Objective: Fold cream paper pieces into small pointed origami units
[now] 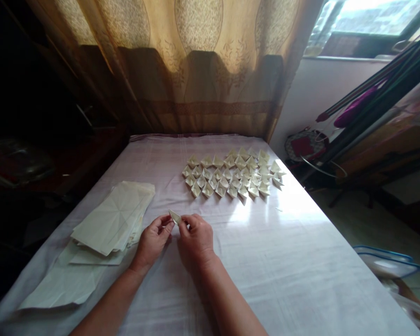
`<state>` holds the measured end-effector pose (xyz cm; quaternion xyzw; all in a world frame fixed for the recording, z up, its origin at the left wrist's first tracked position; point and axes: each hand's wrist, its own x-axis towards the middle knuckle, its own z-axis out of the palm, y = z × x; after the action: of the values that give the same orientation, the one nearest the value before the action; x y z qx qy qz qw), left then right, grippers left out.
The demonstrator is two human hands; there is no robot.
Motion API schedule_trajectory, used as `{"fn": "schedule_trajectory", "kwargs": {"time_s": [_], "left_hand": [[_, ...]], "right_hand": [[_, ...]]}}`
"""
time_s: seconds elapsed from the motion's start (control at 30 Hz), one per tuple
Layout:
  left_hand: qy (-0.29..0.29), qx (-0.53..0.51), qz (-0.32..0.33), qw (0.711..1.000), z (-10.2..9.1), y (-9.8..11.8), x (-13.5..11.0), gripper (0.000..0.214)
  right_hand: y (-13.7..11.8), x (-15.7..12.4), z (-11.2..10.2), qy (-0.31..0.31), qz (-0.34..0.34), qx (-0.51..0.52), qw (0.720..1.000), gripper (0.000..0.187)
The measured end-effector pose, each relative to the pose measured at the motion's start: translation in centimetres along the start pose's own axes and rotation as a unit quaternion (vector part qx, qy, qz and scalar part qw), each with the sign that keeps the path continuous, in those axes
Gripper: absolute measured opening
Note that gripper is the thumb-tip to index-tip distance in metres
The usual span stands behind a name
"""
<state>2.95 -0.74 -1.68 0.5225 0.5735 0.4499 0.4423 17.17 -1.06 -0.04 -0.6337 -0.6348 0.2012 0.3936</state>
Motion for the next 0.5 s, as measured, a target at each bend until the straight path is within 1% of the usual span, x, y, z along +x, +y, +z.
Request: {"fn": "schedule_trajectory", "kwargs": {"time_s": [0.1, 0.23, 0.33, 0.4, 0.5], "left_hand": [[-0.004, -0.065, -0.049, 0.997, 0.3, 0.5, 0.0, 0.046], [0.008, -0.086, -0.050, 0.995, 0.4, 0.8, 0.1, 0.046], [0.012, -0.091, -0.049, 0.995, 0.4, 0.8, 0.2, 0.046], [0.006, -0.097, -0.050, 0.994, 0.2, 0.7, 0.2, 0.046], [-0.009, -0.105, -0.055, 0.993, 0.0, 0.6, 0.2, 0.046]], "right_hand": [[-0.1, -0.6, 0.1, 0.028, -0.035, -0.010, 0.999, 0.017], [-0.1, -1.1, -0.1, 0.040, -0.105, -0.034, 0.993, 0.021], [-0.1, -1.3, 0.0, 0.041, -0.152, -0.008, 0.988, 0.025], [0.0, -1.3, 0.2, 0.042, -0.152, 0.044, 0.986, 0.025], [0.2, -1.1, 0.6, 0.041, -0.102, 0.154, 0.982, 0.022]]}}
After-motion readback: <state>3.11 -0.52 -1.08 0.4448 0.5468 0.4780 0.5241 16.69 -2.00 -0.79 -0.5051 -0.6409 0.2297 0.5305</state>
